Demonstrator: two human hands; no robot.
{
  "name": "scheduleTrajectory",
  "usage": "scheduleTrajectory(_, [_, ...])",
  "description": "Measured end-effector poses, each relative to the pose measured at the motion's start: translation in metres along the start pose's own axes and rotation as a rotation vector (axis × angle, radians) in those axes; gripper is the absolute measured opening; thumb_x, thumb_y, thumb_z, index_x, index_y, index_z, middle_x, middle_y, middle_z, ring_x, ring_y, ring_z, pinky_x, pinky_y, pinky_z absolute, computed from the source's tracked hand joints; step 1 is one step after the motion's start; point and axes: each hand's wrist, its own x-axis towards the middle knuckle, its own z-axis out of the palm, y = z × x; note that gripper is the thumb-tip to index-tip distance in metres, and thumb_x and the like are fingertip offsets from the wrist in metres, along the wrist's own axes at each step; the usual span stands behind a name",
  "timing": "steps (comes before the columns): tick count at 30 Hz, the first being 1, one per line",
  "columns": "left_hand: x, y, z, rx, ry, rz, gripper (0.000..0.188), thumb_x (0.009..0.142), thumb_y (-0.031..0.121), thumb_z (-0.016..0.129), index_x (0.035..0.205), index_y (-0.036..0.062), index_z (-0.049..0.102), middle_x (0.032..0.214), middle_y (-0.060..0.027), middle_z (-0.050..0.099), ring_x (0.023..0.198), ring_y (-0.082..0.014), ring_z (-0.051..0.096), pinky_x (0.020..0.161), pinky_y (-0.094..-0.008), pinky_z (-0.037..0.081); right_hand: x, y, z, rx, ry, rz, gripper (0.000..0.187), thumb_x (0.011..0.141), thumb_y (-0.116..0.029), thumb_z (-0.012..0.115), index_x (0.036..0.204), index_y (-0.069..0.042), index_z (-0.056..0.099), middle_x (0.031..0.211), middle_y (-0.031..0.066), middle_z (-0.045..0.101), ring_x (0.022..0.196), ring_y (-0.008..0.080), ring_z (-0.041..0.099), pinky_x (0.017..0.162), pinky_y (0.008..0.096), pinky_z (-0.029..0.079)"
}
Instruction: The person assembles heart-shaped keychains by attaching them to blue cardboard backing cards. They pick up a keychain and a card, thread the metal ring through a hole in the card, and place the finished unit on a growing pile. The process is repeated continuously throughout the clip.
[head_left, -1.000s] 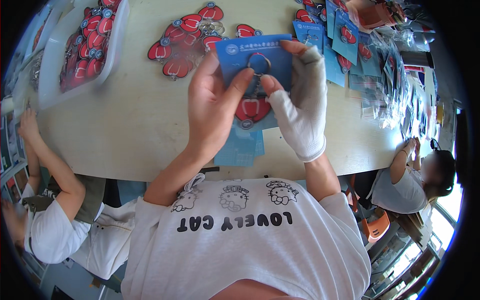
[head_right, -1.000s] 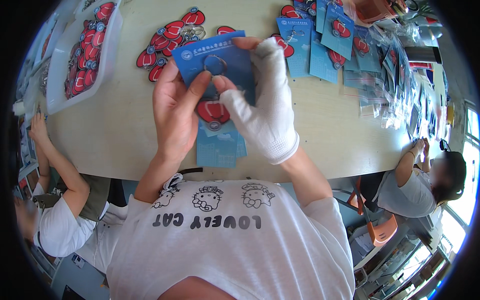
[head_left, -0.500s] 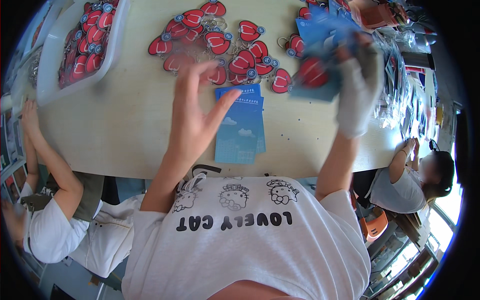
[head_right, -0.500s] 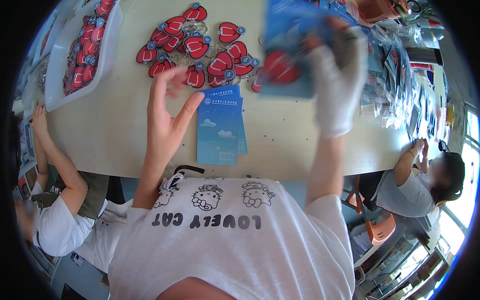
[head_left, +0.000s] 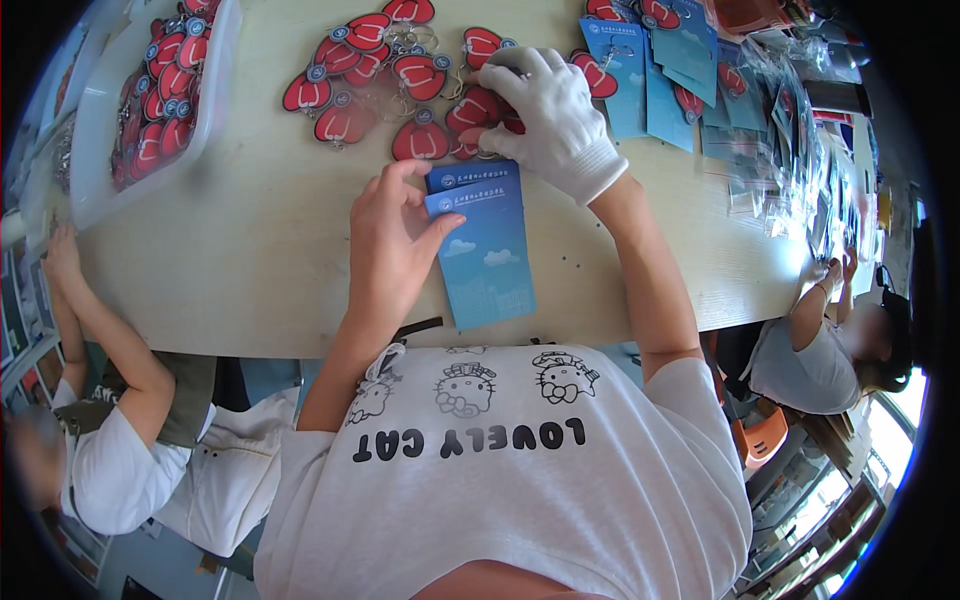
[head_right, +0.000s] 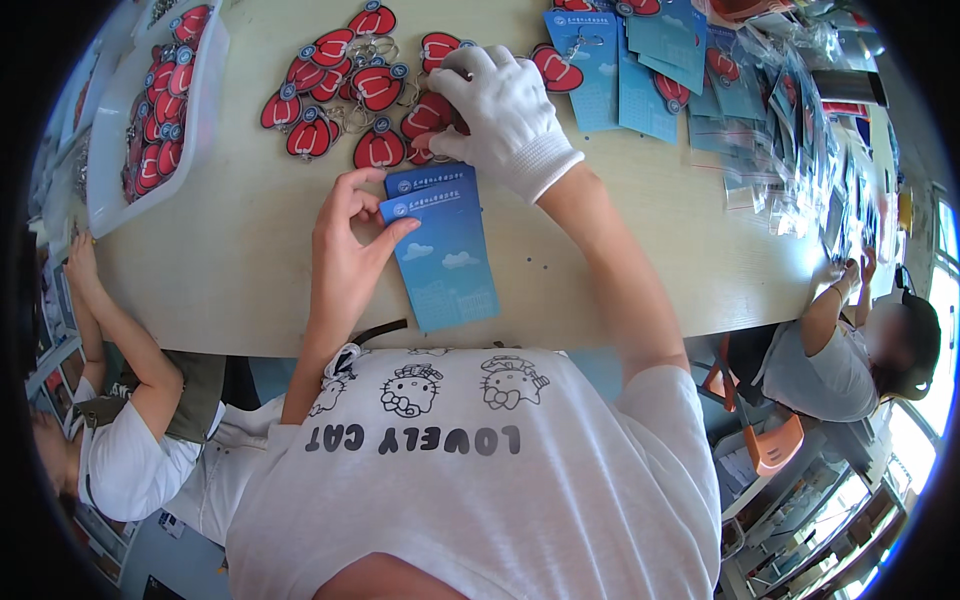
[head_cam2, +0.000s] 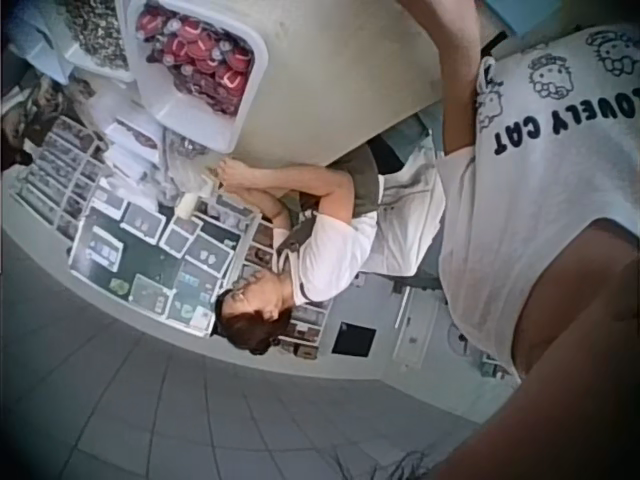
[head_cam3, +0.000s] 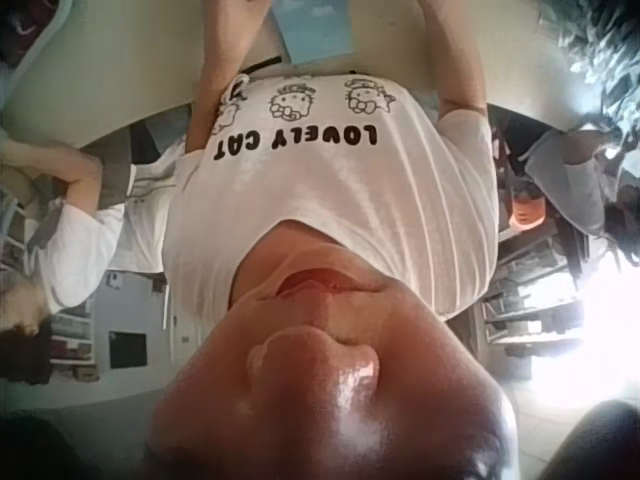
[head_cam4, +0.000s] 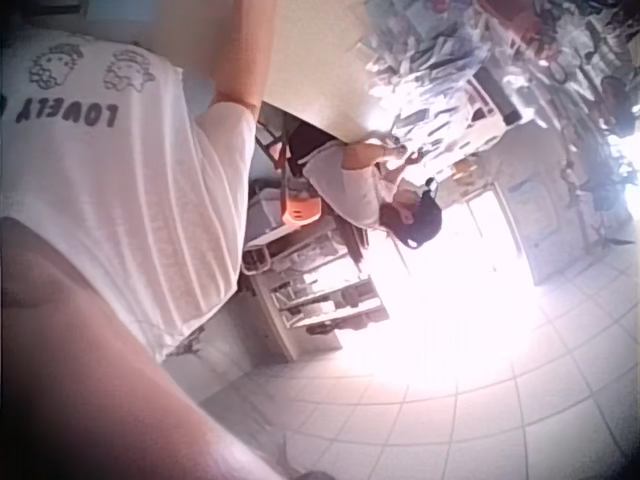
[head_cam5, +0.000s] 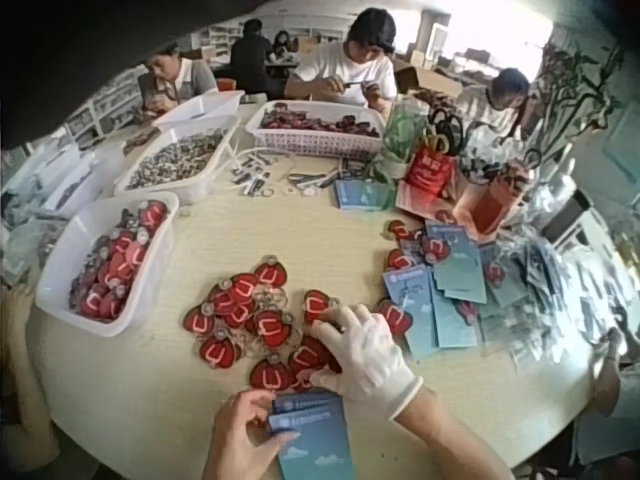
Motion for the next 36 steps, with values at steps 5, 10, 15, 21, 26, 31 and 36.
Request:
scheduleTrajectory(5, [0.002, 0.002, -0.018, -0.271, -0.030, -0.201, 0.024, 0.078, 0.007, 0.073, 0.097, 0.0015, 0.058, 0.085, -0.0075, 0.067, 0.065, -0.0096, 0.057, 0.054, -0.0238, 0.040, -0.010, 0.013, -0.024, 0.542, -0.254, 0.253, 0.034, 0.077, -0.002, 0.064, 0.109, -0.003, 0.054, 0.103, 0.0047, 0.058, 0.089, 0.0158, 0.059, 0.075, 0.0262, 0.047])
scheduleTrajectory(10, [0.000, 0.011, -0.031, -0.288, -0.069, -0.190, 0.014, 0.084, 0.006, 0.067, 0.092, 0.0018, 0.056, 0.085, -0.0044, 0.065, 0.073, -0.0055, 0.054, 0.065, -0.0207, 0.042, -0.035, 0.018, -0.029, 0.924, -0.072, 0.652, 0.032, 0.084, -0.002, 0.053, 0.115, 0.003, 0.049, 0.093, 0.0036, 0.059, 0.091, 0.0073, 0.058, 0.078, 0.0231, 0.048])
scheduleTrajectory(15, [0.003, 0.015, -0.035, -0.630, -0.069, -0.145, 0.017, 0.090, 0.005, 0.061, 0.103, 0.0016, 0.051, 0.093, -0.0060, 0.063, 0.083, -0.0080, 0.057, 0.071, -0.0217, 0.045, -0.034, 0.012, -0.037, 0.916, -0.072, 0.633, 0.029, 0.085, -0.006, 0.051, 0.112, 0.001, 0.057, 0.092, 0.0048, 0.061, 0.082, 0.0075, 0.057, 0.076, 0.0213, 0.046])
scheduleTrajectory(21, [0.025, 0.014, -0.013, -0.789, 0.073, -0.132, 0.024, 0.092, 0.005, 0.059, 0.111, 0.0012, 0.046, 0.094, -0.0081, 0.065, 0.084, -0.0074, 0.058, 0.076, -0.0205, 0.044, -0.025, -0.018, -0.061, 1.255, -0.115, 0.781, 0.021, 0.080, -0.001, 0.057, 0.100, -0.001, 0.064, 0.076, 0.0023, 0.063, 0.065, 0.0061, 0.056, 0.060, 0.0198, 0.045])
scheduleTrajectory(26, [0.029, 0.020, 0.006, -0.948, 0.197, -0.165, 0.020, 0.089, 0.003, 0.063, 0.106, -0.0012, 0.053, 0.095, -0.0101, 0.066, 0.084, -0.0080, 0.059, 0.076, -0.0220, 0.047, -0.022, -0.053, -0.060, 1.078, -0.106, 0.690, 0.015, 0.079, 0.002, 0.059, 0.093, 0.000, 0.065, 0.079, 0.0034, 0.066, 0.064, 0.0041, 0.057, 0.057, 0.0189, 0.045])
scheduleTrajectory(31, [0.024, 0.043, 0.013, -1.262, 0.124, -0.236, 0.030, 0.081, -0.002, 0.070, 0.108, -0.0010, 0.057, 0.096, -0.0051, 0.065, 0.088, -0.0088, 0.060, 0.079, -0.0230, 0.047, -0.018, -0.070, -0.049, 1.120, 0.099, 0.795, 0.012, 0.080, 0.000, 0.063, 0.092, 0.003, 0.063, 0.082, 0.0059, 0.068, 0.070, 0.0054, 0.060, 0.060, 0.0195, 0.049])
scheduleTrajectory(36, [0.024, 0.041, 0.015, -1.331, 0.116, -0.225, 0.026, 0.082, -0.001, 0.069, 0.105, -0.0006, 0.058, 0.094, -0.0029, 0.063, 0.088, -0.0077, 0.058, 0.078, -0.0228, 0.046, -0.019, -0.072, -0.046, 1.121, 0.153, 0.785, 0.014, 0.079, 0.000, 0.066, 0.092, 0.004, 0.064, 0.085, 0.0073, 0.068, 0.072, 0.0076, 0.062, 0.061, 0.0208, 0.050])
